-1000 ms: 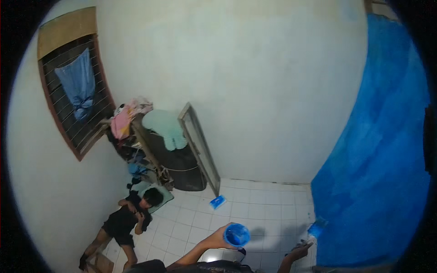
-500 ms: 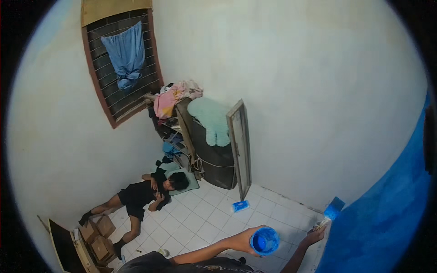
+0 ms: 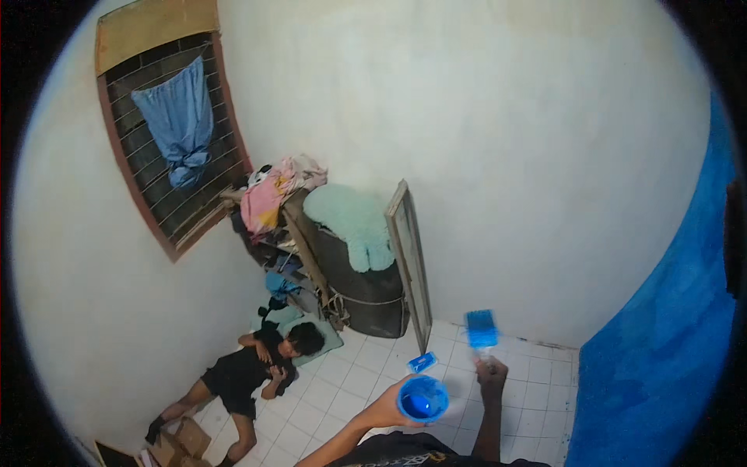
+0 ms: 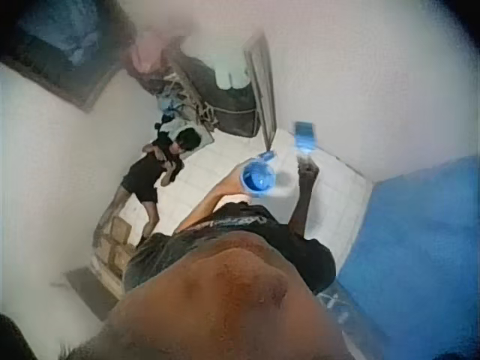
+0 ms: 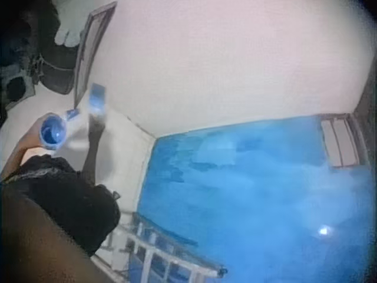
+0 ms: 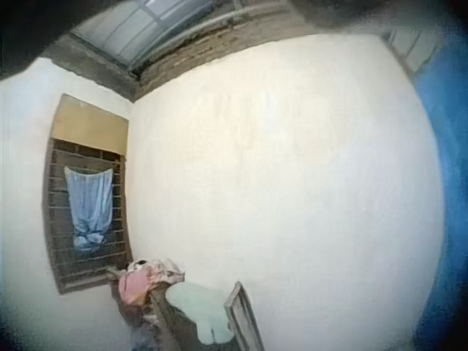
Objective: The person moves a ladder and paints a wall using a paintbrush, repeatedly dipping the brush into a container of paint.
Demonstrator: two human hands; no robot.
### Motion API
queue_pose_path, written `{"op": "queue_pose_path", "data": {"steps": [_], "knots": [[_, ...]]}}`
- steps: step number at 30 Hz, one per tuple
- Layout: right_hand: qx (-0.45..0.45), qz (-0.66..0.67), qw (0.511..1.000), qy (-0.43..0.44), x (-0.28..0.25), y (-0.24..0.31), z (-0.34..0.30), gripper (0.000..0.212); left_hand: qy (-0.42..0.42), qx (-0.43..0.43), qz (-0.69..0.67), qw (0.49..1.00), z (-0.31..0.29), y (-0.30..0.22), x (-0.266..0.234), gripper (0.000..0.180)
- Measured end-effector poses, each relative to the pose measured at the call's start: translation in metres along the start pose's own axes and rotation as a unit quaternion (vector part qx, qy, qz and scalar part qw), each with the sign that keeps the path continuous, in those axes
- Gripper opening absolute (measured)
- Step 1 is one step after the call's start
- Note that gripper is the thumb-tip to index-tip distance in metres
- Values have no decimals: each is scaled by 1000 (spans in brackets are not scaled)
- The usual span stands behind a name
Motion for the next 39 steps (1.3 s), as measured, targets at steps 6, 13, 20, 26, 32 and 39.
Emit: {"op": "queue_pose_path", "data": {"steps": [6,13,20,26,32,39], "knots": [[8,-130,990,56,38,1,-23,38,7,-35,15,999,-24,15,-37,83],[-7,-169,986,2,29,-20,-48,37,9,-35,11,999,-29,29,-53,79],[-4,-163,986,-33,20,-42,-47,38,30,-37,20,999,-28,30,-47,78],[12,-156,988,-3,46,-21,-41,33,7,-51,3,999,-33,31,-55,82],[16,-189,981,39,42,-38,-39,28,-13,-65,36,997,-31,26,-53,78],[-15,-215,975,51,18,-37,-32,27,-4,-54,36,998,-7,38,-42,79]]}}
Point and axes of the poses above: each hand's wrist, its own z-axis towards the middle knuckle, its own x-axis out of the palm, y = z × x, the point moved 8 cm from there along z, towards the middle knuckle, and after that the axes turned 13 degrees about z, right-handed, at the moved point
